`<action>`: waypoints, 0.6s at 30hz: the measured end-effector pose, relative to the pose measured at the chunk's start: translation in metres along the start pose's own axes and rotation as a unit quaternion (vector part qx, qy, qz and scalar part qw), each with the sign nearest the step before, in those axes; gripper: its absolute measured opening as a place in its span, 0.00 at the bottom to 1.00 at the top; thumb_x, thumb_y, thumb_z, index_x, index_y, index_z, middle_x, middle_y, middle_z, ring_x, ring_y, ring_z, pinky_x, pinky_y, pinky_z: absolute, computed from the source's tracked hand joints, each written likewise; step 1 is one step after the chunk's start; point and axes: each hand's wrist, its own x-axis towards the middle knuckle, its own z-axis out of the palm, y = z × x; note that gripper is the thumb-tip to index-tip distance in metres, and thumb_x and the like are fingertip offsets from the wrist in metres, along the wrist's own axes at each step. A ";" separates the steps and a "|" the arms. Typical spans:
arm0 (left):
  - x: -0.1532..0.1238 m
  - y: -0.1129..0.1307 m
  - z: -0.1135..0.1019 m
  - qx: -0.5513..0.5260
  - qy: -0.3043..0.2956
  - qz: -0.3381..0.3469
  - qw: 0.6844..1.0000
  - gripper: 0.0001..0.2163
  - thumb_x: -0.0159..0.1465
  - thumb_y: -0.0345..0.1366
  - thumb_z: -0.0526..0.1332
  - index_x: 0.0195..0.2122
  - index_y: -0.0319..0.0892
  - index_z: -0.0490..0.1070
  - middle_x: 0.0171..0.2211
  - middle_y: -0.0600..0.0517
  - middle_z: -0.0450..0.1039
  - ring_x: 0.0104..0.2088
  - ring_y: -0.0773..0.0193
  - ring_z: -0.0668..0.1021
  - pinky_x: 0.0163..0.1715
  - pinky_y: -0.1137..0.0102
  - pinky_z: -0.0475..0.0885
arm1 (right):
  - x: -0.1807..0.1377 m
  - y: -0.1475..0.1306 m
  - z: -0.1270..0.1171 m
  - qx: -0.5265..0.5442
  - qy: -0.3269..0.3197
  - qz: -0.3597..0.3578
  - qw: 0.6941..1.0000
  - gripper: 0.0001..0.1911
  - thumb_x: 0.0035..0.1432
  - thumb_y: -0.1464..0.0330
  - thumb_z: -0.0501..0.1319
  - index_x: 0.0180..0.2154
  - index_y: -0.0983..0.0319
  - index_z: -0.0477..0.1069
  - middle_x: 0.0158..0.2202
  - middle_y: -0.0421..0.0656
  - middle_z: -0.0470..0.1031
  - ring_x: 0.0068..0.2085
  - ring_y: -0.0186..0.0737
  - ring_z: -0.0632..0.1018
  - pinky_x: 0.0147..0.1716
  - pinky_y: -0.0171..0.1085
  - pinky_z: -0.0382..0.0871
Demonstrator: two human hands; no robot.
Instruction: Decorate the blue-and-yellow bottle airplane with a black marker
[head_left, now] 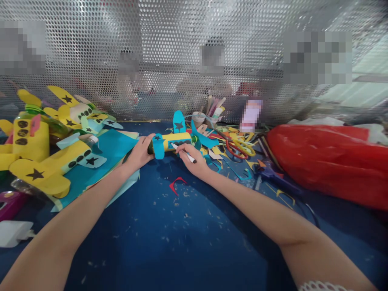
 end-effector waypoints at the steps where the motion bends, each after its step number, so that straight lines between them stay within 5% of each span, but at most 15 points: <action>1: 0.000 0.000 0.000 -0.001 0.000 -0.001 1.000 0.37 0.54 0.29 0.70 0.63 0.45 0.57 0.55 0.43 0.68 0.54 0.48 0.72 0.56 0.53 0.69 | 0.000 0.000 0.000 0.000 0.002 0.002 1.000 0.08 0.66 0.70 0.52 0.35 0.57 0.68 0.31 0.41 0.72 0.34 0.39 0.72 0.38 0.40 0.65; 18: 0.000 0.001 -0.001 0.004 -0.004 -0.003 1.000 0.36 0.54 0.29 0.70 0.63 0.44 0.57 0.54 0.43 0.69 0.54 0.48 0.72 0.57 0.53 0.68 | 0.000 0.002 0.001 0.012 0.014 0.022 1.000 0.08 0.65 0.70 0.52 0.34 0.58 0.68 0.30 0.41 0.70 0.34 0.39 0.71 0.37 0.40 0.64</action>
